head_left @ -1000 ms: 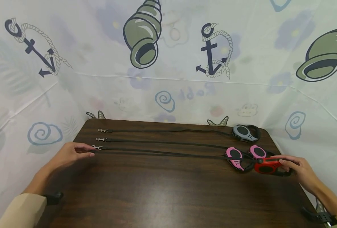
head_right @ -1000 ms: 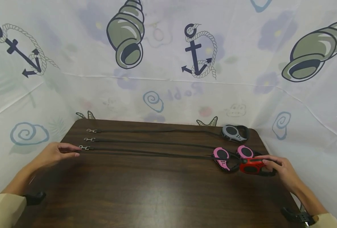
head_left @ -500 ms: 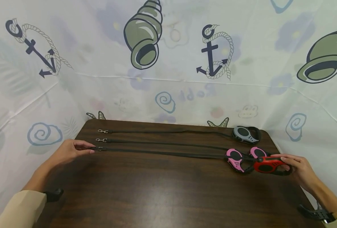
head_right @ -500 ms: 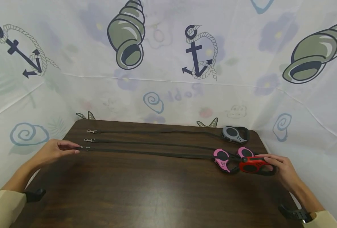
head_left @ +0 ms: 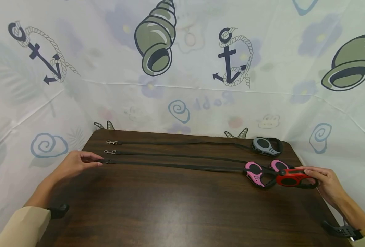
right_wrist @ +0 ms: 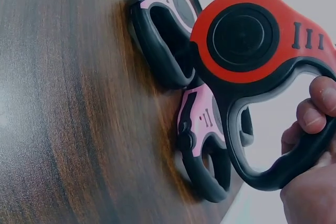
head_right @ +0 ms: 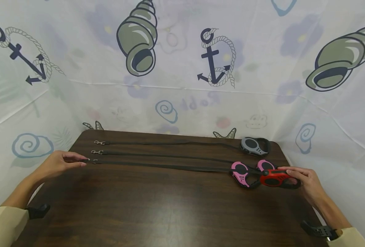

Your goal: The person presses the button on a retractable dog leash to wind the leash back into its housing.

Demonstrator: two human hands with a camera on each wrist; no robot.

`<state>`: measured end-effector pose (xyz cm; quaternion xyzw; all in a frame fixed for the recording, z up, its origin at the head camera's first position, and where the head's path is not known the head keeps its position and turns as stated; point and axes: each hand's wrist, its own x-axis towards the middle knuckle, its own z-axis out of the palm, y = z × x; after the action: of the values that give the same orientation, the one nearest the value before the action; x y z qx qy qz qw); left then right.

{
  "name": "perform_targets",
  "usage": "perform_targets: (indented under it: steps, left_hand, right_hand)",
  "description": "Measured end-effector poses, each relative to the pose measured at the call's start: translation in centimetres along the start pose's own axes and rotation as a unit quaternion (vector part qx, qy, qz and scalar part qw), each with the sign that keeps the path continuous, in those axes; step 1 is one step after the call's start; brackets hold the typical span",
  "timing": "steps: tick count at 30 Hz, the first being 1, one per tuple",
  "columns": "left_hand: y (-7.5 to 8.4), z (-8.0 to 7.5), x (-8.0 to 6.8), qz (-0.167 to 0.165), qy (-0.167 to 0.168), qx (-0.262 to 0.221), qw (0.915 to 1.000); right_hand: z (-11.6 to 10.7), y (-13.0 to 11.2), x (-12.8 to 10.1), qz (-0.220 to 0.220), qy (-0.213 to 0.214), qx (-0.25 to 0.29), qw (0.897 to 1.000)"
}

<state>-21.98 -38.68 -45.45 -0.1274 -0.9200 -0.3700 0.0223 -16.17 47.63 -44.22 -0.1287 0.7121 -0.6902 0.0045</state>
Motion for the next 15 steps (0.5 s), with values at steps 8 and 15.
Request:
perform_targets:
  steps: [8,15]
  left_hand:
    - [0.5,0.0,0.3,0.014,0.004,0.001,0.9999]
    - [1.6,-0.2,0.5,0.029,-0.004,0.003,0.9996]
  right_hand:
    - [0.3,-0.1,0.2,0.013,0.013,-0.055,0.998]
    - [1.2,-0.4,0.6,0.041,0.042,-0.165,0.985]
